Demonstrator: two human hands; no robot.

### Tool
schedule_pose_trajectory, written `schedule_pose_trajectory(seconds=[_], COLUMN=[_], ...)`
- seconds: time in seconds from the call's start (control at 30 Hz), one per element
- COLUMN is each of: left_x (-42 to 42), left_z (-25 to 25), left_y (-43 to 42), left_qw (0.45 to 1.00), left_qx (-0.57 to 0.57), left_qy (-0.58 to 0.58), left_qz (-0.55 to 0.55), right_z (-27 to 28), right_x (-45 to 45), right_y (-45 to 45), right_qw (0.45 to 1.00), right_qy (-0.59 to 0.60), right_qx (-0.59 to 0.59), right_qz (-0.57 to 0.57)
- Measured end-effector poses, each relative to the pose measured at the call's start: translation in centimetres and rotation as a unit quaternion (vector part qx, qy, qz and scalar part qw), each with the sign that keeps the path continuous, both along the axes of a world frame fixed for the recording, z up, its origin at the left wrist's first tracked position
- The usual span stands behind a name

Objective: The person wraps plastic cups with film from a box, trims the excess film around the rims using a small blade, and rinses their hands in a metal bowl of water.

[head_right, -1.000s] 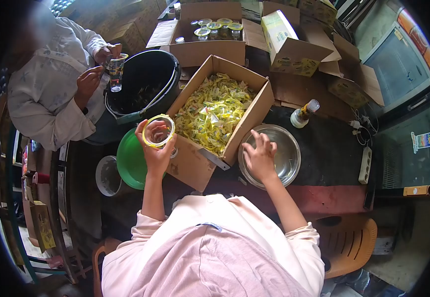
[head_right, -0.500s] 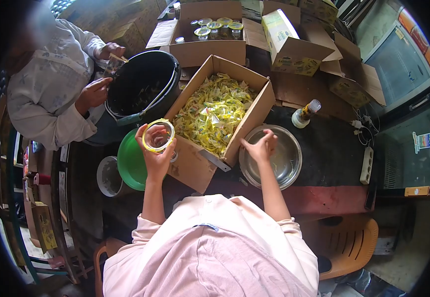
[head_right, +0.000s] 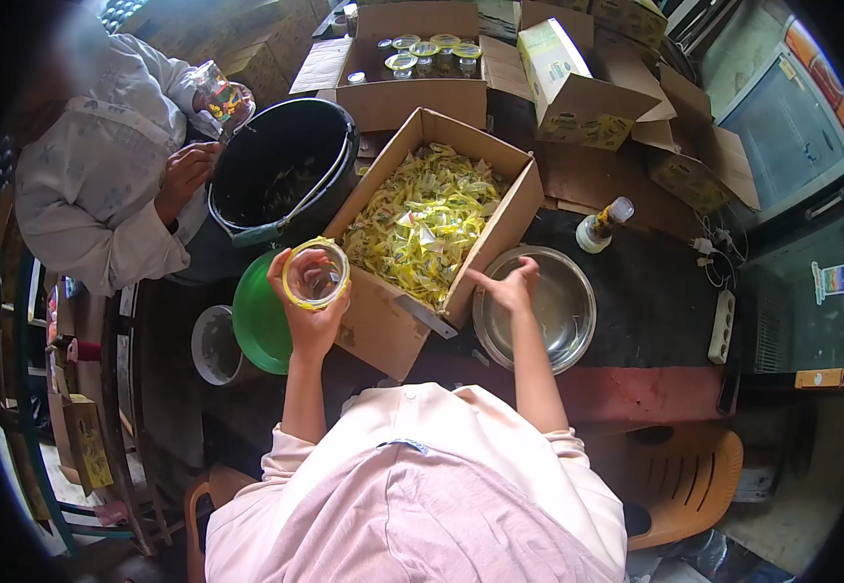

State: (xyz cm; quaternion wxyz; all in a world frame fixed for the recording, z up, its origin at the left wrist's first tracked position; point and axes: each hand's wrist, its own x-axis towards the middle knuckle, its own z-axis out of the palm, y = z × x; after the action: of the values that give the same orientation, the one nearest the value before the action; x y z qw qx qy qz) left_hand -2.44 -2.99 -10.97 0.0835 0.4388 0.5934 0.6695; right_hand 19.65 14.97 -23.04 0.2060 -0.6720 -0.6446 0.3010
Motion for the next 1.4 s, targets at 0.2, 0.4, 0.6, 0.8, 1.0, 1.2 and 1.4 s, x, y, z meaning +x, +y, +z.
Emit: schedule_pose_trajectory(seconds=[0.2, 0.4, 0.6, 0.8, 1.0, 1.2, 1.4], left_x=[0.4, 0.3, 0.8, 0.8, 1.7, 3.1, 4.2], left_z=[-0.2, -0.4, 0.8, 1.2, 1.9, 3.6, 4.4], left_y=[0.2, 0.4, 0.0, -0.1, 0.5, 0.2, 0.0], left_qw=[1.000, 0.999, 0.996, 0.995, 0.992, 0.992, 0.991], left_qx=[0.000, -0.004, -0.044, -0.054, 0.022, 0.032, 0.012], left_qy=[-0.011, -0.009, 0.044, 0.059, -0.013, 0.016, 0.083], left_qz=[-0.011, -0.046, -0.056, -0.059, -0.127, -0.120, -0.104], right_z=[0.7, 0.4, 1.3, 3.7, 9.1, 16.2, 18.4], right_x=[4.3, 1.0, -0.6, 1.7, 0.6, -3.7, -6.3], right_y=[-2.5, -7.8, -8.8, -8.7, -8.7, -9.3, -10.1], right_qw=[0.985, 0.922, 0.898, 0.824, 0.821, 0.854, 0.838], right_qy=[0.164, 0.342, 0.358, 0.450, 0.535, 0.424, 0.287], right_qx=[0.049, -0.118, -0.172, -0.287, -0.135, 0.238, 0.433], right_qz=[0.030, 0.140, 0.188, 0.190, 0.143, 0.184, 0.167])
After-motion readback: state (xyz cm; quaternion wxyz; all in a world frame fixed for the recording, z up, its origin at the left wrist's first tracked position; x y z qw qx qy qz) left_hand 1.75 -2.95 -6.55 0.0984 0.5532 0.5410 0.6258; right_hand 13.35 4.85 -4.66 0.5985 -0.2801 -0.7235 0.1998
